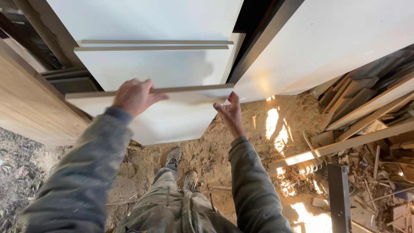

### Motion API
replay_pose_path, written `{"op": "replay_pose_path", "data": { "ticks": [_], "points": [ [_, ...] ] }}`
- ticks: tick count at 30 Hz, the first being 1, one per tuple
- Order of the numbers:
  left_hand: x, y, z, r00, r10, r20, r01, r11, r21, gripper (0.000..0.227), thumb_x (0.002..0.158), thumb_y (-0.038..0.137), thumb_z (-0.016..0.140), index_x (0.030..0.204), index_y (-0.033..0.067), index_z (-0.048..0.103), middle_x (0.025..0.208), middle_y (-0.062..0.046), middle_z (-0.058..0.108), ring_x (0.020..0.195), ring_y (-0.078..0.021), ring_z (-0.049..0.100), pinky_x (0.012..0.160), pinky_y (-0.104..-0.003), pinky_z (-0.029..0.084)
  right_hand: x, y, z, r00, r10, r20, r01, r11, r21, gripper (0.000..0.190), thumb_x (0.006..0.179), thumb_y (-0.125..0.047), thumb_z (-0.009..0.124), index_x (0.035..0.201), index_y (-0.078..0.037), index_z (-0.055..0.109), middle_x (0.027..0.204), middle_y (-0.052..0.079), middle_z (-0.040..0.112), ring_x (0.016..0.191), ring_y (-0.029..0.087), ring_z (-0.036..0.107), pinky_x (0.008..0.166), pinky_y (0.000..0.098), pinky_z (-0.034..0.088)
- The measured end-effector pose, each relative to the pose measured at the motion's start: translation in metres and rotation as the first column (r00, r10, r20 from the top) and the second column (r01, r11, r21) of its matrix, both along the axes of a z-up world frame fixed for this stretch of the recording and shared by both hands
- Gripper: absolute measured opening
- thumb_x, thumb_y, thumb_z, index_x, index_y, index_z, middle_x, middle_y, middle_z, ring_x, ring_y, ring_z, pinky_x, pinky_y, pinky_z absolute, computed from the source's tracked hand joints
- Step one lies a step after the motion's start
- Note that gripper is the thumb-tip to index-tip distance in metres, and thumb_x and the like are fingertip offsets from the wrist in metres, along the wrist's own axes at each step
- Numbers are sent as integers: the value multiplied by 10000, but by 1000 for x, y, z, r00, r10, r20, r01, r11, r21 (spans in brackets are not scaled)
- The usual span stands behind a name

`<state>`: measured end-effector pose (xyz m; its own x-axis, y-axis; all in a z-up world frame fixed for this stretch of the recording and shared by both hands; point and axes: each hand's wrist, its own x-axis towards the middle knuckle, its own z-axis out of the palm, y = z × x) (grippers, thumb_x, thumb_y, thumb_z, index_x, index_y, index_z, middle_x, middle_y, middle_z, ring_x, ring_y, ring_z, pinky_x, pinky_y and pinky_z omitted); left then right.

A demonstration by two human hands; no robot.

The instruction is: Organizing and stacking white panels on a workbench in a workshop.

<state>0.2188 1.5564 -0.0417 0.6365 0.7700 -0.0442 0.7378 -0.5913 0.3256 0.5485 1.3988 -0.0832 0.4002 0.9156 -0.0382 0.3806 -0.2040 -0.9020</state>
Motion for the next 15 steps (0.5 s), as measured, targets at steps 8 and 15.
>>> {"op": "replay_pose_path", "data": {
  "ticks": [8, 15],
  "points": [
    [-219, -87, 49, 915, 338, -218, -403, 780, -478, 554, 829, 607, 689, 1079, 115, 749, 907, -89, 757, 747, -172, 639, 699, -380, 529, 0, -67, -52, 964, 104, -246, -181, 932, -314, 466, 750, -127, 870, 1167, -62, 672, 1250, 146, 705, 1231, 291, 646, 1031, 515, 506],
    [-245, -138, -108, 606, 776, 175, -254, 397, -882, 958, 665, 415, 828, 1496, 82, 488, 1479, -207, 546, 1375, -367, 506, 1062, -559, 469, -13, -108, -80, 981, 180, -69, -188, 973, -131, 248, 888, -221, 821, 1057, -62, 733, 1137, 129, 756, 1083, 294, 730, 1011, 495, 556]
  ]
}}
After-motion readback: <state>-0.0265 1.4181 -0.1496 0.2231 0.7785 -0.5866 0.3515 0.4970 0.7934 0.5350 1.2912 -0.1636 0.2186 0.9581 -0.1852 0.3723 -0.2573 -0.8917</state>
